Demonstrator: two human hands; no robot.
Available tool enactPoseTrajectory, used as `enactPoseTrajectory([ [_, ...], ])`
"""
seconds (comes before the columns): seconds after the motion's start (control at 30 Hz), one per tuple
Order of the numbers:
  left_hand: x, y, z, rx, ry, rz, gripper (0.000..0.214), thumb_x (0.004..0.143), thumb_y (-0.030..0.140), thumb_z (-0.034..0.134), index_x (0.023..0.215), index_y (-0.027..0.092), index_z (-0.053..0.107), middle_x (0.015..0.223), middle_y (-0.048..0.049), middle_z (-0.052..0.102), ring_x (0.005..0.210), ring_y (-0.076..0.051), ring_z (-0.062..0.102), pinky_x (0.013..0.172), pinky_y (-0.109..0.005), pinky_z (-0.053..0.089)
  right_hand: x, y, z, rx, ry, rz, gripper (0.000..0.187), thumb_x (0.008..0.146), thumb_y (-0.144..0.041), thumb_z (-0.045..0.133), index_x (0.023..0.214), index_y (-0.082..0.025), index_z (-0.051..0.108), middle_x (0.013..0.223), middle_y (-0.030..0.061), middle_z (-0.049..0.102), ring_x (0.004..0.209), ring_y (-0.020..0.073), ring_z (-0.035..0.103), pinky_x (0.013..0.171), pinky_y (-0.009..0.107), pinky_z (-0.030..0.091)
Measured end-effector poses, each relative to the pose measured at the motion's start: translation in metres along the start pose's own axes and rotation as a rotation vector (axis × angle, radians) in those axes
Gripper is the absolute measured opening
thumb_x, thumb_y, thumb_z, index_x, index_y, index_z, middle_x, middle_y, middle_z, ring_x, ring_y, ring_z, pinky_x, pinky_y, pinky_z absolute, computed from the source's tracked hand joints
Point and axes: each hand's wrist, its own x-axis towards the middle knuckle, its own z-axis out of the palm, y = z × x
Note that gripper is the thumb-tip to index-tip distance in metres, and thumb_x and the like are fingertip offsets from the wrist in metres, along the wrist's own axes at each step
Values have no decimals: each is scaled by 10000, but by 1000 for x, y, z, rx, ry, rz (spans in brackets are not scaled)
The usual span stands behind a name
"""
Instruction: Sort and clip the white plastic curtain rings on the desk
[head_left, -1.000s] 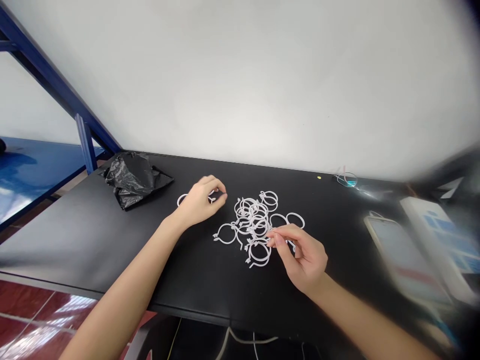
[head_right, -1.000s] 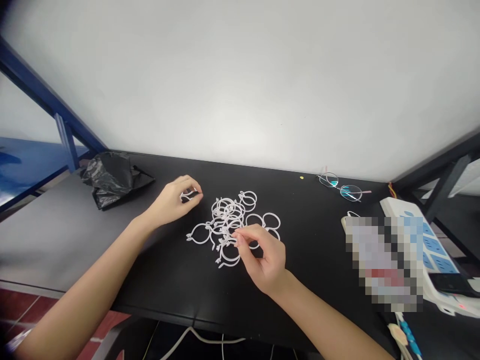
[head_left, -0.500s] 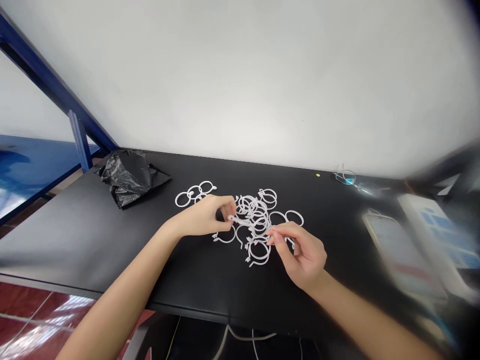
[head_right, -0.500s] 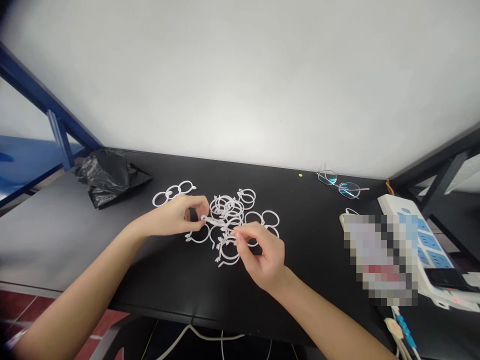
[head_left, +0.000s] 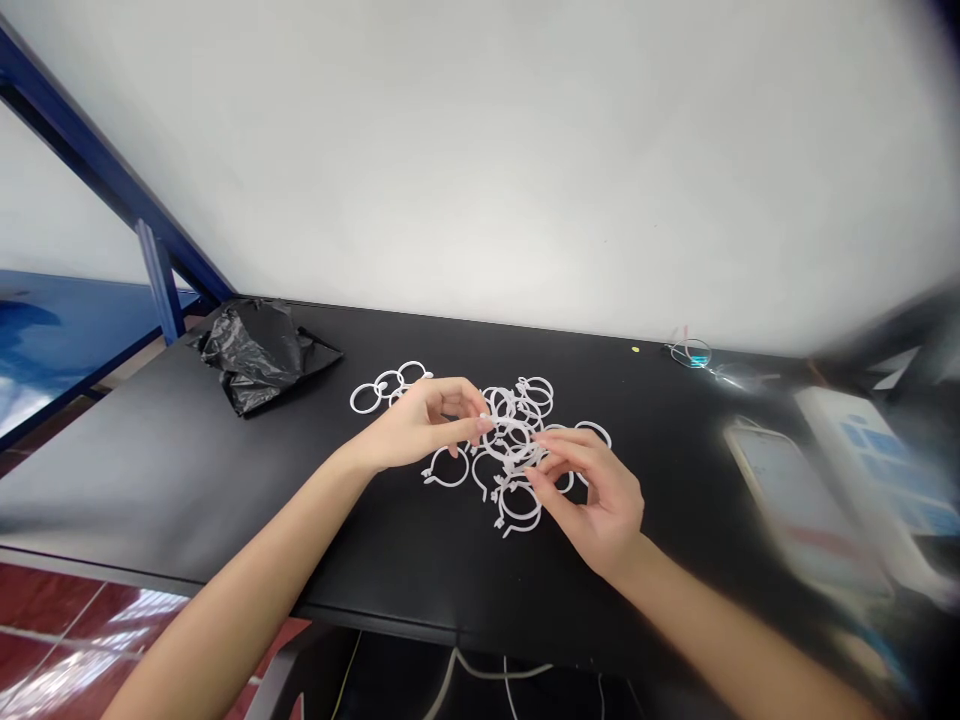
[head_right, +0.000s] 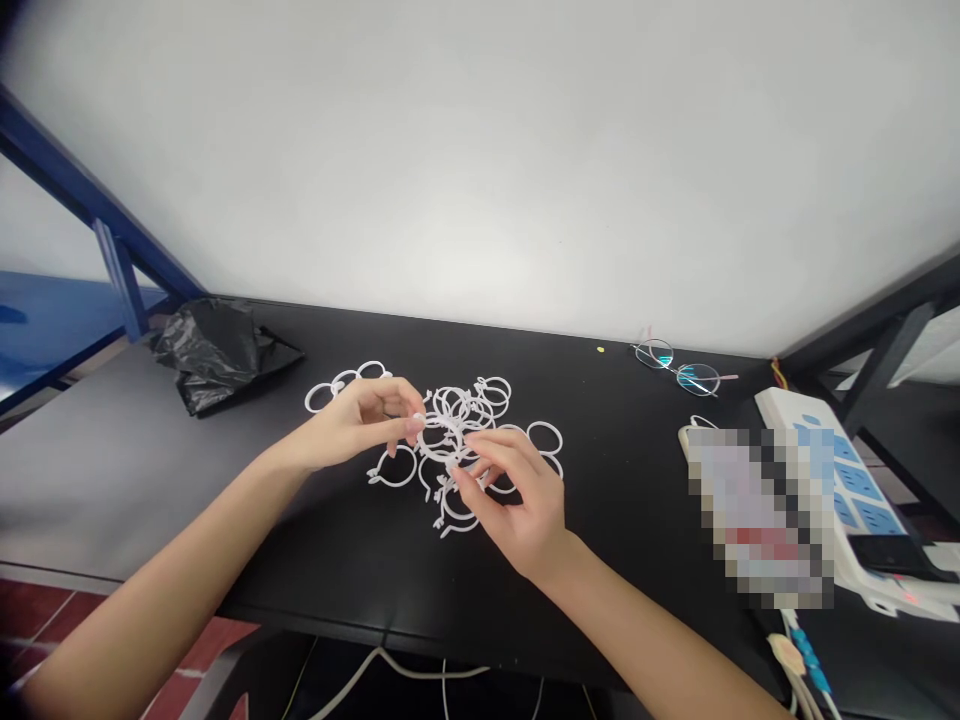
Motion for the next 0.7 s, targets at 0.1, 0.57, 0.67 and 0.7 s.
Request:
enactPoseTrajectory([
  [0.1, 2, -4, 9, -98, -29, -5, 223, 853, 342, 686, 860, 135, 603, 701, -8, 635, 636, -98, 604, 540, -189, 530, 1, 0, 1, -10, -25, 21, 456, 794, -1, 676, 1177, -246, 634, 1055, 71, 651, 635, 113, 636, 501, 266, 556],
  [0.57, 1, -10, 35, -208, -101, 77, 227, 779, 270, 764, 907, 145, 624, 808, -18, 605, 739, -115, 598, 591, -206, 530, 3, -3, 3, -117, -60, 72, 428, 753, -134, 765, 1142, -230, 614, 968, 68, 702, 702, 169, 659, 477, 270, 549],
  [0.67, 0, -7, 33, -20, -74, 150, 318, 753, 290, 783, 1013, 181, 636, 979, -59, 598, 852, -148, 569, 572, -199, 493, 2, -3, 3, -49, -56, 131, 458, 762, -124, 742, 1179, -243, 594, 969, 49, 665, 715, 153, 638, 514, 272, 576],
  [0.7, -1, -6, 33, 72, -54, 179, 397, 728, 308, 803, 1068, 201, 628, 1055, -72, 583, 888, -160, 554, 581, -206, 490, 2, -3, 2, -22, -51, 142, 460, 768, -120, 735, 1186, -246, 593, 996, 52, 650, 732, 151, 632, 519, 269, 579],
])
